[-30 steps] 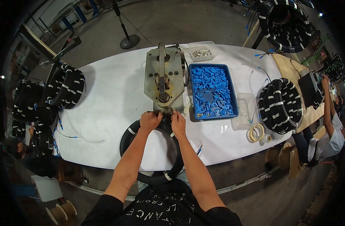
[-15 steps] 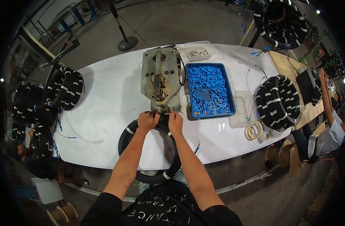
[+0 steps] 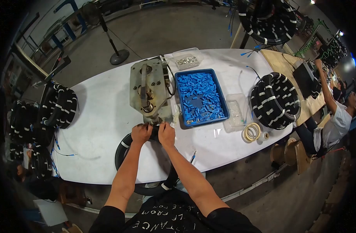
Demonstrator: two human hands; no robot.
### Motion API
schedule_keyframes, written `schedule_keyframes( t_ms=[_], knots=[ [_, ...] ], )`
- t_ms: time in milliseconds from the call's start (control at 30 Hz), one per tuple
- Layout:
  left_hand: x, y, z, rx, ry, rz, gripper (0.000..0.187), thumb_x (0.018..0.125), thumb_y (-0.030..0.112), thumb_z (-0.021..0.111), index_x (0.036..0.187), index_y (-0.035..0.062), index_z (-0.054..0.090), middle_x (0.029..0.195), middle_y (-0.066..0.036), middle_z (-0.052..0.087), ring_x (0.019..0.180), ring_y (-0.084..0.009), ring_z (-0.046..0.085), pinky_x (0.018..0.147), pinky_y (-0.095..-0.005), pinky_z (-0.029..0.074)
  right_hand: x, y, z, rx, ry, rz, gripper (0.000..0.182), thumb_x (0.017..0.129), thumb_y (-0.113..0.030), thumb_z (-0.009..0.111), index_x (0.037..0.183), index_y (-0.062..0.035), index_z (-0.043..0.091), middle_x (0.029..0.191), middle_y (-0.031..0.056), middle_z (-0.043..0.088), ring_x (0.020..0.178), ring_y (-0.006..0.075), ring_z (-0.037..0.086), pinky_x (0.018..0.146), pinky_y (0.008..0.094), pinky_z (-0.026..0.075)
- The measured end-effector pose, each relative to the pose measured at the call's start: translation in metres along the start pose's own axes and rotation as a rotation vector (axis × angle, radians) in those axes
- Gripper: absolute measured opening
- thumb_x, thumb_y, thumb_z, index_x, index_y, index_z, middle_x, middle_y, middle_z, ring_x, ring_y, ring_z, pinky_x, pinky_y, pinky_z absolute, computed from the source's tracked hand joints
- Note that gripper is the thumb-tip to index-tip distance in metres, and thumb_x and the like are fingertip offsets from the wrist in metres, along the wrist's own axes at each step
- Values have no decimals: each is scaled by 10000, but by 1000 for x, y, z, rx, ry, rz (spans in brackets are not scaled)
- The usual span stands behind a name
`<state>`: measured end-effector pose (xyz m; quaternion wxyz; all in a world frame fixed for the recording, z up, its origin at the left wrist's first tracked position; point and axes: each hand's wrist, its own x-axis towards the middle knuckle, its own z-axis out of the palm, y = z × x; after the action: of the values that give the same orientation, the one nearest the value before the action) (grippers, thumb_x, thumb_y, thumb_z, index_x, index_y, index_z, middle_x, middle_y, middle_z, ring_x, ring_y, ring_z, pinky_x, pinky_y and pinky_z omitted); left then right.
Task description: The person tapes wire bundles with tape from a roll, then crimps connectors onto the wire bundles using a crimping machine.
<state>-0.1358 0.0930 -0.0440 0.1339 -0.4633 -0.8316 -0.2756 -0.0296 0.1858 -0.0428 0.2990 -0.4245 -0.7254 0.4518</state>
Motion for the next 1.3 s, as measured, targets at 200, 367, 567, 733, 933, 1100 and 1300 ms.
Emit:
schedule_keyframes(
  t_ms=[200, 367, 567, 733, 933, 1100, 1300],
  knots=[
    [-3, 3, -4, -4, -107, -8, 261, 907, 236, 535, 791, 33, 652, 705, -183, 647, 674, -355, 644, 590, -450, 524, -8, -5, -8, -83, -63, -22, 343, 995, -310, 421, 870, -23, 563, 794, 273, 639, 762, 480, 611, 678, 555, 471],
    [-10, 12, -3, 32, -217, -86, 327, 955, 284, 523, 759, 43, 624, 662, -175, 635, 625, -363, 639, 574, -463, 522, -24, -9, -19, -189, -16, -157, 276, 1003, -254, 440, 851, -42, 529, 778, 226, 627, 728, 440, 607, 656, 534, 469],
    [-25, 52, -3, -35, -237, -115, 351, 945, 278, 549, 679, 50, 563, 630, -183, 613, 591, -377, 619, 546, -484, 485, -58, -5, -38, -264, 147, -106, 208, 987, -199, 474, 885, -30, 541, 834, 186, 604, 756, 413, 584, 647, 503, 452],
    [-27, 72, 4, -99, -138, 0, 314, 950, 183, 524, 684, 20, 555, 605, -178, 561, 564, -378, 559, 545, -474, 448, -57, 4, -58, -83, 153, -131, 176, 979, -166, 489, 889, -24, 540, 830, 178, 583, 755, 403, 575, 640, 506, 419],
    [-18, 95, 26, -130, -70, 68, 288, 923, 167, 548, 662, 45, 550, 594, -155, 566, 573, -352, 573, 556, -471, 461, -41, 15, -81, -115, 285, -256, 136, 940, -125, 525, 840, -34, 533, 780, 134, 542, 735, 351, 535, 654, 462, 386],
    [-5, 138, 57, -158, -40, 113, 290, 929, 199, 564, 666, 77, 566, 585, -111, 565, 563, -290, 565, 543, -430, 432, -19, 34, -119, -155, 387, -279, 148, 945, -120, 514, 827, -31, 529, 767, 149, 534, 738, 372, 518, 666, 476, 368],
    [12, 175, 80, -264, -39, 89, 297, 951, 210, 545, 688, 73, 569, 585, -114, 565, 564, -297, 562, 548, -435, 431, 10, 53, -157, -231, 417, -350, 151, 945, -93, 493, 811, -28, 515, 756, 156, 522, 734, 377, 504, 668, 475, 361]
  ],
)
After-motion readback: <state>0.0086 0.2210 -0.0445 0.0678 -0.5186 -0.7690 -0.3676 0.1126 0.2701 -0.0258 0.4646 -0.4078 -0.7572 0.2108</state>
